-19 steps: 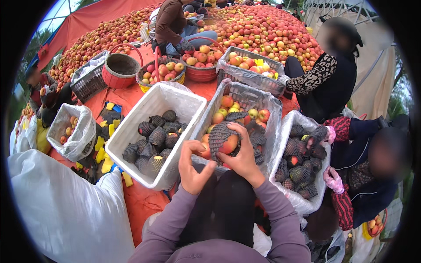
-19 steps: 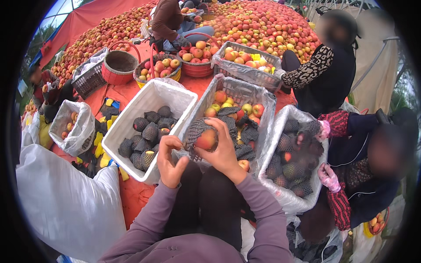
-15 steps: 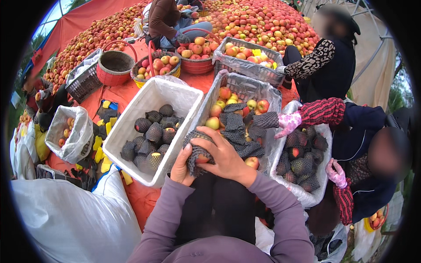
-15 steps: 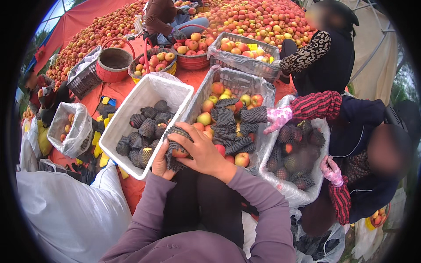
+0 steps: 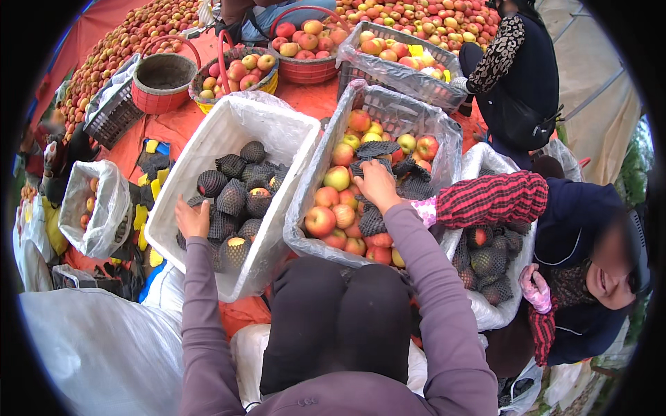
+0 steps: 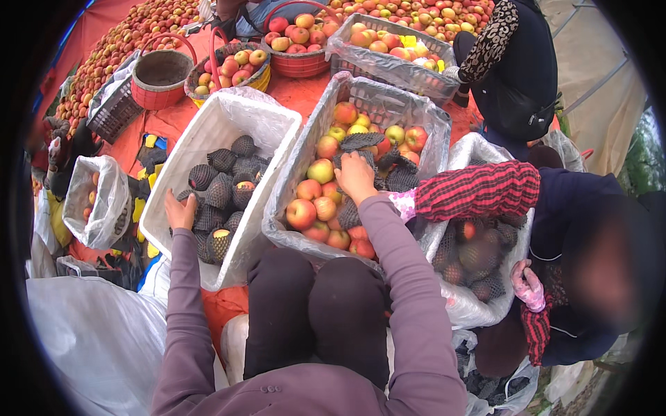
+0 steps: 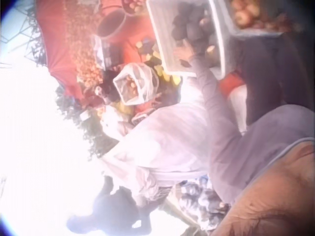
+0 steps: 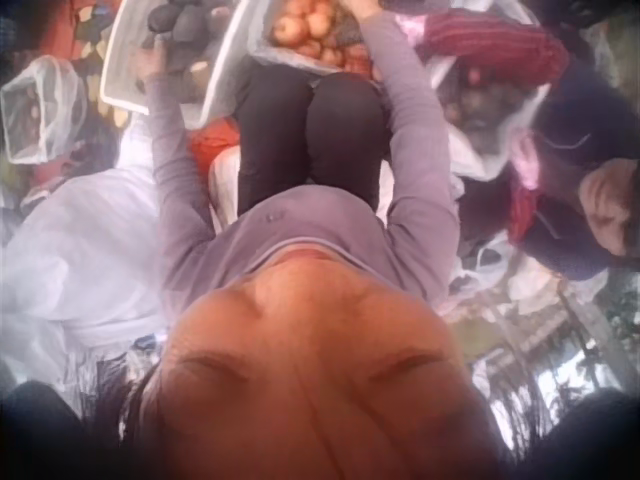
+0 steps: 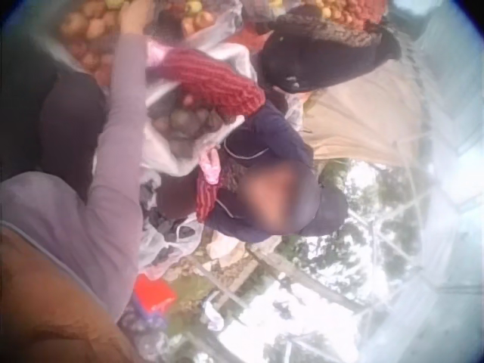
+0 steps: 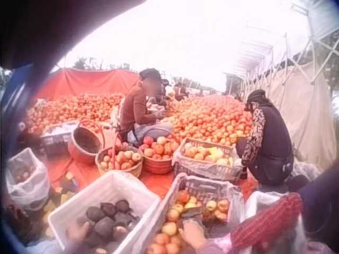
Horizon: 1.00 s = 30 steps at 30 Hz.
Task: The person sits at a fruit packing station and repeatedly picks apples from a central crate. They place each apple into a protective foam net and then transfer the netted apple into a white styrofoam container. The process is repeated continuously throughout the clip.
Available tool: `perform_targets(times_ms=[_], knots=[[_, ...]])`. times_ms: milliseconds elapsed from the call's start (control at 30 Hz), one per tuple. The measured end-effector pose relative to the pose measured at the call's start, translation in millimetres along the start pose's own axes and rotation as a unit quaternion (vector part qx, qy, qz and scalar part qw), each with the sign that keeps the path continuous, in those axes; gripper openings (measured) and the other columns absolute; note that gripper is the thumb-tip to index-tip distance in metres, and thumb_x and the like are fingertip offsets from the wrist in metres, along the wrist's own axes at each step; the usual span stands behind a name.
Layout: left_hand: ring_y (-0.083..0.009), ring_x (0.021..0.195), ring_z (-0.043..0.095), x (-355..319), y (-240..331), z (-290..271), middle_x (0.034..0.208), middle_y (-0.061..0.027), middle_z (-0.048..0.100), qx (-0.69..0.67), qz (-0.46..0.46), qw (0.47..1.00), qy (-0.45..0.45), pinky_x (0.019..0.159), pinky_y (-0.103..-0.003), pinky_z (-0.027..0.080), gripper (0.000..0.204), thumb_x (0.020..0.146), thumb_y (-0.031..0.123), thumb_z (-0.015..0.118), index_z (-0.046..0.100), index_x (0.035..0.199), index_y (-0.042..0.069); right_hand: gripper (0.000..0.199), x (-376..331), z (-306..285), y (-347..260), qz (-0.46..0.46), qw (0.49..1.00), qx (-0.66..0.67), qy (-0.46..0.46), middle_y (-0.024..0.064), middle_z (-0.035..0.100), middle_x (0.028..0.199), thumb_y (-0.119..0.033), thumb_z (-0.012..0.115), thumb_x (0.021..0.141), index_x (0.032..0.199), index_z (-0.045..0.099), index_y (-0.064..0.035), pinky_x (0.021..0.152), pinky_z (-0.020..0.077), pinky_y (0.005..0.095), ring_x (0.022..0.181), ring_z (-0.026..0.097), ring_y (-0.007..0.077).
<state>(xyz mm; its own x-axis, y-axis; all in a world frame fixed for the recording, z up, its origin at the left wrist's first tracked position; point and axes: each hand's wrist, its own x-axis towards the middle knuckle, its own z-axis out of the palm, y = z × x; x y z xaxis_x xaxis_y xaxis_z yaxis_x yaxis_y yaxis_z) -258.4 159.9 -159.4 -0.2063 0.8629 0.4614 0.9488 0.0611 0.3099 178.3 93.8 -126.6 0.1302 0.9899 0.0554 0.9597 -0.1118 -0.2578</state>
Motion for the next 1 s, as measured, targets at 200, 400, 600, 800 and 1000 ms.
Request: perform_targets(times_ms=[200, 400, 600, 800, 1000], knots=[[-0.0159, 0.098, 0.054, -15, 178, -88, 0.105, -0.0081, 0.054, -0.563, -0.041, 0.785, -0.255, 0.080, -0.028, 0.047, 0.023, 0.080, 0.005, 0.060, 0.058, 0.103, 0.001, 0.049, 39, 18, 6, -0.054, 0.976, -0.204, -0.060, 0.0097, 0.057, 0.103, -0.032, 0.074, 0.065, 0.106, 0.057, -0.0125, 0.080, 0.0466, 0.0423, 0.096, 0.055, 0.0308], [-0.0121, 0.091, 0.055, -46, 242, -111, 0.101, -0.0062, 0.055, -0.641, 0.009, 0.705, -0.303, 0.074, -0.025, 0.047, 0.016, 0.080, 0.005, 0.059, 0.059, 0.095, -0.001, 0.020, 16, 30, 30, -0.082, 0.986, -0.036, 0.144, 0.0097, 0.055, 0.092, -0.014, 0.063, 0.071, 0.090, 0.063, -0.0096, 0.074, 0.0481, 0.0372, 0.087, 0.056, 0.0274], [-0.0075, 0.070, 0.052, -65, 289, -95, 0.088, -0.0021, 0.050, -0.560, 0.087, 0.736, -0.370, 0.061, -0.021, 0.048, 0.036, 0.082, 0.012, 0.063, 0.050, 0.113, 0.000, 0.027, -65, -95, -43, -0.063, 0.898, 0.410, 0.145, 0.0069, 0.054, 0.095, -0.002, 0.056, 0.078, 0.103, 0.062, -0.0078, 0.069, 0.0479, 0.0268, 0.082, 0.060, 0.0156], [-0.0072, 0.056, 0.053, -85, 326, -134, 0.076, -0.0015, 0.055, -0.700, -0.032, 0.579, -0.418, 0.048, -0.019, 0.044, 0.021, 0.087, 0.015, 0.059, 0.055, 0.104, 0.002, 0.030, -110, -143, -36, -0.044, 0.751, 0.654, 0.081, 0.0078, 0.061, 0.101, -0.008, 0.063, 0.083, 0.111, 0.057, -0.0003, 0.078, 0.0479, 0.0251, 0.093, 0.059, 0.0124], [-0.0056, 0.065, 0.053, -110, 334, -133, 0.081, -0.0012, 0.054, -0.687, -0.037, 0.580, -0.436, 0.054, -0.019, 0.045, 0.024, 0.084, 0.011, 0.062, 0.054, 0.105, 0.003, 0.029, -128, -145, -17, -0.007, 0.809, 0.575, 0.122, 0.0103, 0.062, 0.099, -0.001, 0.058, 0.080, 0.108, 0.053, 0.0003, 0.079, 0.0493, 0.0266, 0.090, 0.061, 0.0148]])
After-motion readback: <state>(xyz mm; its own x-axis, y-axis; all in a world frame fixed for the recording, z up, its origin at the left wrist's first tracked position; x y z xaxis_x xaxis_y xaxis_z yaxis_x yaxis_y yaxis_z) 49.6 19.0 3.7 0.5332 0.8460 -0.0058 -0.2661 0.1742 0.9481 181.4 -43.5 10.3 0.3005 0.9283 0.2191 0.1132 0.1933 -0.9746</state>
